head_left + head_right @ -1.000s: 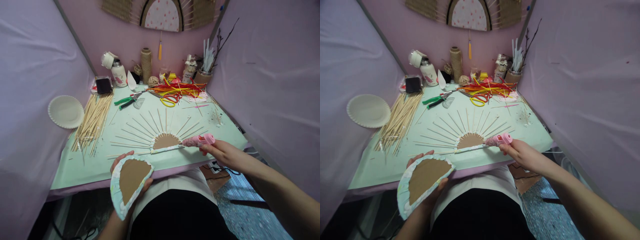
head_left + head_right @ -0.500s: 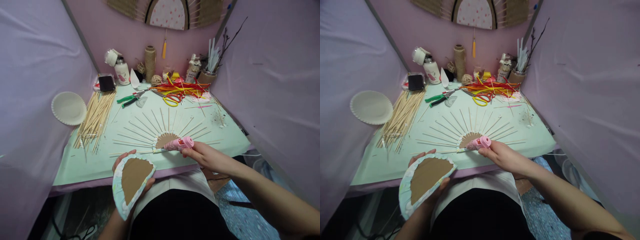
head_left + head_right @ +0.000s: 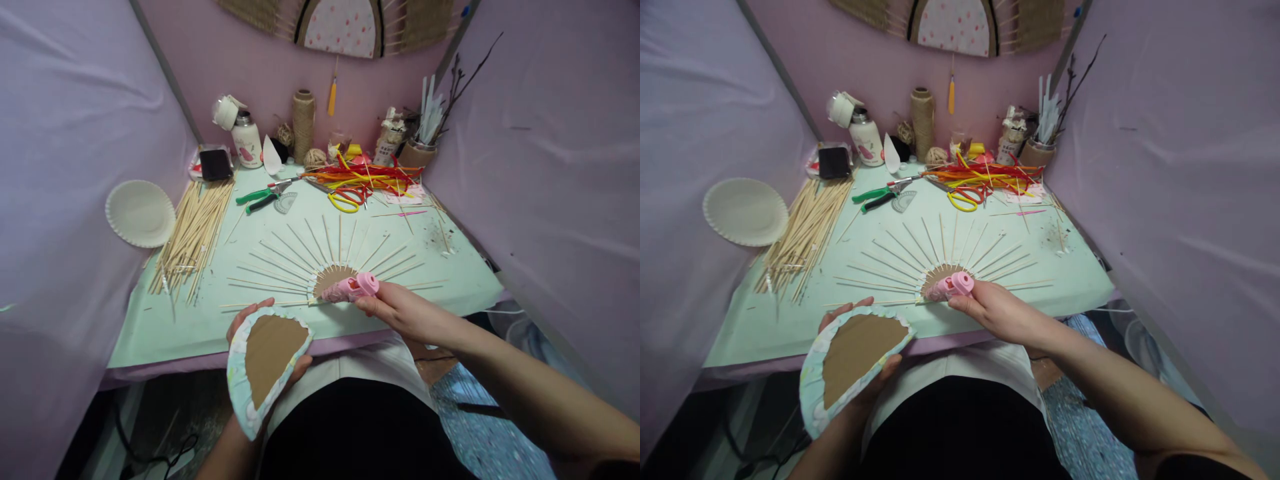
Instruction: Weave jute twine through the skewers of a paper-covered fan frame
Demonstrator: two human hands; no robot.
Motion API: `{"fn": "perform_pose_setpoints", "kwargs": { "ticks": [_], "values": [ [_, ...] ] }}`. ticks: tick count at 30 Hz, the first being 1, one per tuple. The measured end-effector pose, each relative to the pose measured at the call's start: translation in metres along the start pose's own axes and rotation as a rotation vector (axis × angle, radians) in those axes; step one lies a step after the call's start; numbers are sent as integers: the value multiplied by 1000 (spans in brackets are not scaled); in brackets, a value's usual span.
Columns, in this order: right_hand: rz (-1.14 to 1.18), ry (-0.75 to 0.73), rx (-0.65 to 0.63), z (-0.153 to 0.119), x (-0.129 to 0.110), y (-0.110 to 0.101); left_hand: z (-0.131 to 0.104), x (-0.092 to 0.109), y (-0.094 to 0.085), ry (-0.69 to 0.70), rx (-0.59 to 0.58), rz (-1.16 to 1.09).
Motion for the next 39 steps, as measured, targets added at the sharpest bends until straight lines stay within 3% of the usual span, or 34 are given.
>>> {"fn": "perform_pose_setpoints", "kwargs": {
  "ticks": [11,39],
  "values": [
    [-75,168,31,-12,5,-12,0,1,1,-33,12,-23],
    [-126,215,158,-55,35,-40,1,2,1,-16,-33,92]
  ]
}}
Point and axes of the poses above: each hand's wrist, its own z-axis towards the middle knuckle, its own y-axis out of the palm, x = y × z, the point moved 1 cm from there along z, towards the middle knuckle, and after that the axes turned 4 degrees about -y, right-handed, at the moved point
